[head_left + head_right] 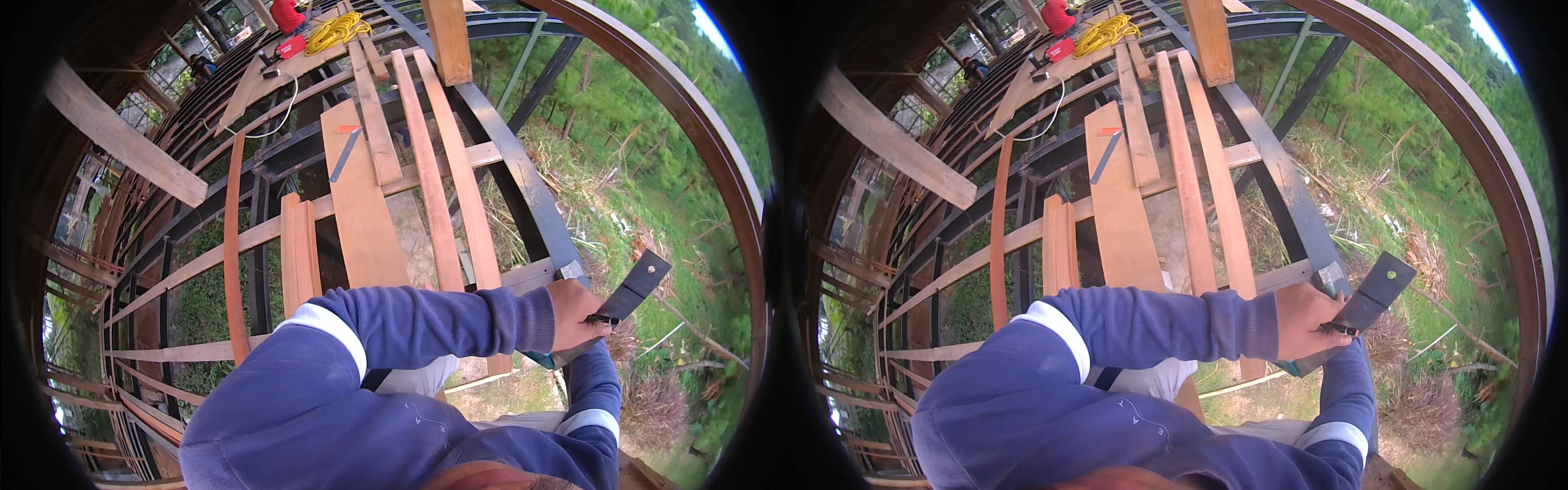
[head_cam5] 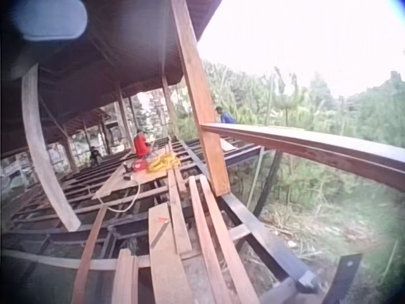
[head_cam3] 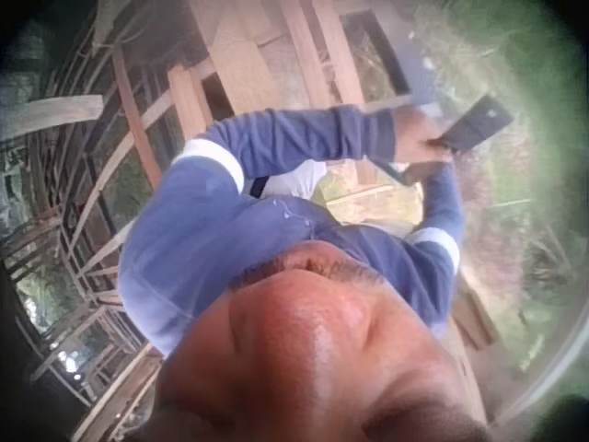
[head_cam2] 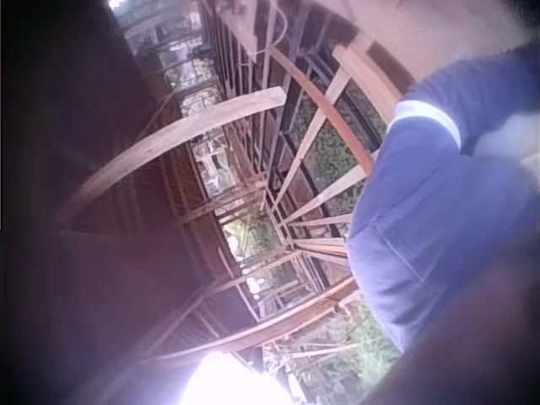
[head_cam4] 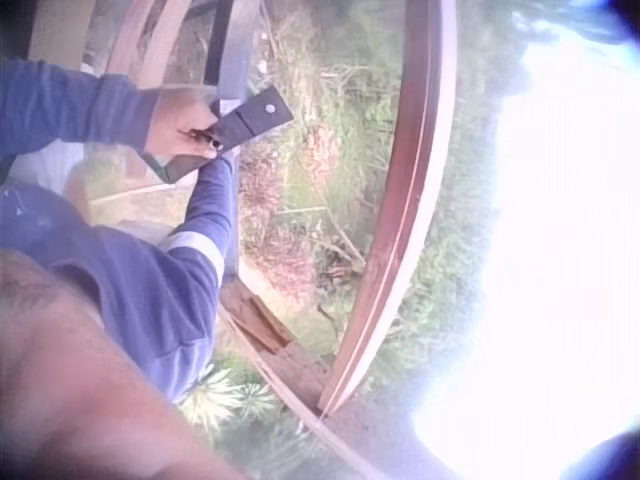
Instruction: The person stands on a wooden roof frame and uses a hammer to drive nails into a curved wooden beam. They repeatedly position a metal square against the beam, tap the nail, and adjust the square while working along the curved structure.
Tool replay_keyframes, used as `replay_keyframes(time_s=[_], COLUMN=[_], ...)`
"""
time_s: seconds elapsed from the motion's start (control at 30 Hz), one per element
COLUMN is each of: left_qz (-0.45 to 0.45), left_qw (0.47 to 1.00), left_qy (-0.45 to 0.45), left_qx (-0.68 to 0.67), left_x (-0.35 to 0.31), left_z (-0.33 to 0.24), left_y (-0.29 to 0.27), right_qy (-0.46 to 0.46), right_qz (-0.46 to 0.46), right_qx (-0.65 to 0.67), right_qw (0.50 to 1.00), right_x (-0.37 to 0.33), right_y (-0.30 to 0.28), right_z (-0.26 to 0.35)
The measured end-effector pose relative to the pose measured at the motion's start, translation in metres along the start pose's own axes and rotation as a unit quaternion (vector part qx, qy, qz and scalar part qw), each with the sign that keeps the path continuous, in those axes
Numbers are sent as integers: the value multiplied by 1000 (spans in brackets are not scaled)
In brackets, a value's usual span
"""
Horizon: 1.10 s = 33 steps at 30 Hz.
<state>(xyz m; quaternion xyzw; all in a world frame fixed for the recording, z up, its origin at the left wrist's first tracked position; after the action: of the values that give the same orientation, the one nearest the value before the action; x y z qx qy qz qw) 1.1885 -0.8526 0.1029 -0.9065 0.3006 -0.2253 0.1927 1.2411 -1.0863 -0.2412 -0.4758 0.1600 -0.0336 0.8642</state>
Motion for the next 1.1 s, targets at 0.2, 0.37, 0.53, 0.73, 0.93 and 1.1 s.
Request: replay_keyframes(time_s=[0.2,0.37,0.53,0.73,0.93,1.1], left_qz=[48,75,175,182,249,85], left_qw=[992,977,948,955,965,995], left_qy=[-68,-130,-176,-188,-30,48], left_qx=[-99,-152,-199,-142,-73,37], left_x=[20,9,-2,9,12,27], left_z=[17,32,11,40,-22,-87], left_y=[40,72,145,147,176,139], right_qy=[-85,-160,-55,-87,-140,-154], right_qz=[9,-1,-34,-12,-81,-234], right_qx=[18,285,572,677,560,600], right_qw=[996,945,818,731,812,749], right_x=[-19,-60,-141,-188,-257,-334], right_y=[-38,-85,-135,-176,-221,-269], right_z=[60,143,103,111,87,31])
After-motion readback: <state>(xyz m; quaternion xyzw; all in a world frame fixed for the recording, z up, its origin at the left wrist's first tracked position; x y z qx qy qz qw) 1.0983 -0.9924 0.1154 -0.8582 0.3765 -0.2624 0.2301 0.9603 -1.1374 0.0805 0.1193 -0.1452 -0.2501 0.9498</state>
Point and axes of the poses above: each hand's wrist, its own x-axis towards the middle knuckle, its own y-axis out of the palm, z = x × y, the point moved 10 cm from there along x, towards the middle knuckle, and after that the axes turned 7 degrees about -z, right-handed, at the moved point
